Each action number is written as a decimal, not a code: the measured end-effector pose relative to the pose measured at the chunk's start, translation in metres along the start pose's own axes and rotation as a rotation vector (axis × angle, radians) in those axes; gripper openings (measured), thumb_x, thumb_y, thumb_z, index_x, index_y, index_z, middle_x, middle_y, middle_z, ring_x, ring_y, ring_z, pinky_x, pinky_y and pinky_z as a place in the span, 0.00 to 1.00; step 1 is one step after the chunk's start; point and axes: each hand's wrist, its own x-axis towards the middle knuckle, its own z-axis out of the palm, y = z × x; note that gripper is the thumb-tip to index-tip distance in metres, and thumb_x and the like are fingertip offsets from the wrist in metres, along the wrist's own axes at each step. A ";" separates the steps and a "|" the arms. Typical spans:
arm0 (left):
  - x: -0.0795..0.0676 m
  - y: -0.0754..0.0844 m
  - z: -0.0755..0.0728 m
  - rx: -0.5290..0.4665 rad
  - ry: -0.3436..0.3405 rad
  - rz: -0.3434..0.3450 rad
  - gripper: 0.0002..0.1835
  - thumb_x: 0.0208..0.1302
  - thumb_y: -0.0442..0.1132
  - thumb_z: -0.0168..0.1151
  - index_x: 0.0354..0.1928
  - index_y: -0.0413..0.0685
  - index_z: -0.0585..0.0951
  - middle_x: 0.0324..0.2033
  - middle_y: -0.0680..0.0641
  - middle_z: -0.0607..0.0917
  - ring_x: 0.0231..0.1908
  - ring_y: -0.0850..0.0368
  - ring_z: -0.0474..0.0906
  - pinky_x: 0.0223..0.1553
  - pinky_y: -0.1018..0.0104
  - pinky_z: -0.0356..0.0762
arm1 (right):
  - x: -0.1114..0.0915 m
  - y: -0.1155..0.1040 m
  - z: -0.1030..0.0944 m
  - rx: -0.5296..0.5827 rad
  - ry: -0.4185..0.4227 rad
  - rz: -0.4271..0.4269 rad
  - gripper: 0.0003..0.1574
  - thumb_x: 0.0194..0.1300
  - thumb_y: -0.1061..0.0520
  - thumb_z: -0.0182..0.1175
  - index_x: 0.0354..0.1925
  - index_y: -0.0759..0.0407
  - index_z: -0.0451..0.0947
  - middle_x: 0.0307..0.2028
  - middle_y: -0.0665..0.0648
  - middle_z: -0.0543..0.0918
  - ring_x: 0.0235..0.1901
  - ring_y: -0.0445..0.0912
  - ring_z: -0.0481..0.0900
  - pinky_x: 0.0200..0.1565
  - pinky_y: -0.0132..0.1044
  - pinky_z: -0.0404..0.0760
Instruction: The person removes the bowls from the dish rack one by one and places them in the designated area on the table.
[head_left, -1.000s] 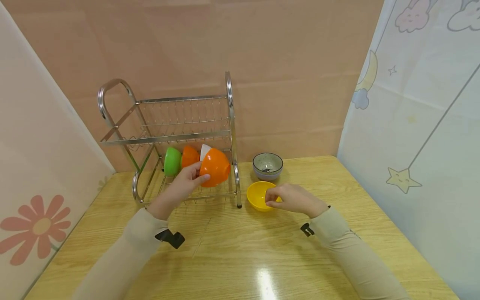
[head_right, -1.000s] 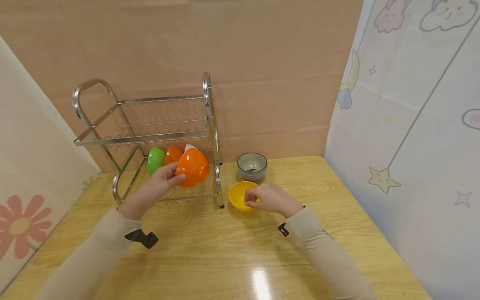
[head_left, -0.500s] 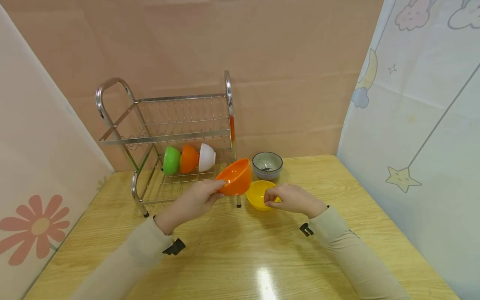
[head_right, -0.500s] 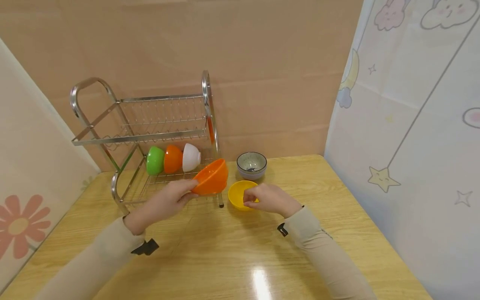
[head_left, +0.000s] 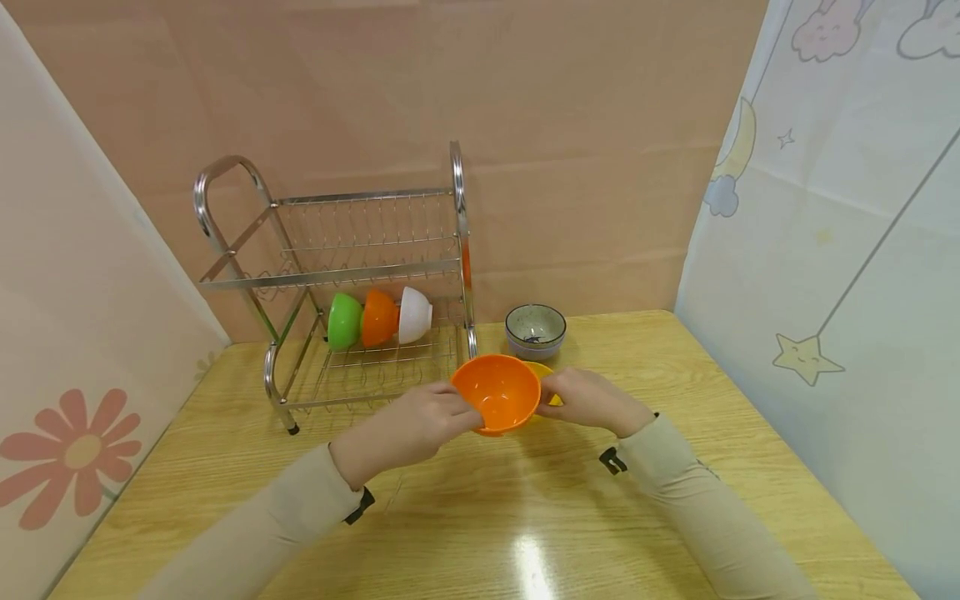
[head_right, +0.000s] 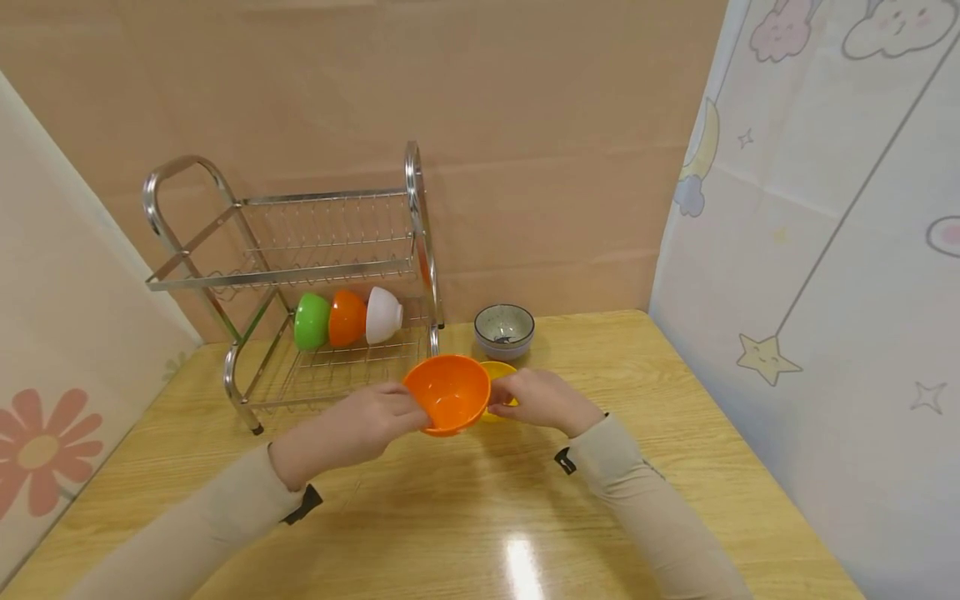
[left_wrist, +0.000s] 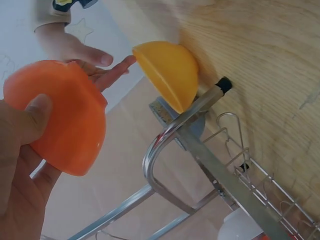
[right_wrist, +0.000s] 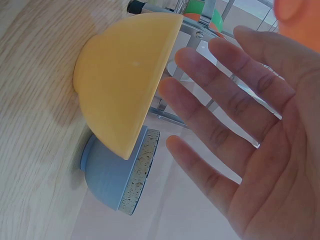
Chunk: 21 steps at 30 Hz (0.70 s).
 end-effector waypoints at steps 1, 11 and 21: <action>-0.001 0.000 0.002 -0.003 -0.012 0.001 0.11 0.54 0.32 0.72 0.39 0.51 0.83 0.35 0.56 0.88 0.38 0.66 0.84 0.51 0.70 0.78 | 0.000 0.001 0.001 -0.001 0.001 -0.003 0.04 0.65 0.49 0.63 0.36 0.45 0.83 0.32 0.42 0.86 0.32 0.36 0.82 0.35 0.32 0.81; -0.005 0.002 0.017 0.005 -0.046 0.011 0.09 0.57 0.35 0.70 0.39 0.51 0.82 0.35 0.56 0.89 0.37 0.66 0.84 0.49 0.71 0.78 | 0.000 0.003 0.002 0.010 -0.011 -0.018 0.06 0.65 0.50 0.63 0.42 0.44 0.82 0.35 0.41 0.86 0.35 0.36 0.83 0.39 0.34 0.82; -0.009 -0.003 0.025 0.000 -0.107 -0.038 0.11 0.55 0.32 0.71 0.39 0.52 0.82 0.34 0.57 0.89 0.37 0.66 0.84 0.49 0.69 0.79 | -0.002 0.003 0.002 0.034 0.002 -0.027 0.03 0.67 0.48 0.61 0.35 0.43 0.79 0.32 0.37 0.84 0.34 0.33 0.81 0.38 0.33 0.81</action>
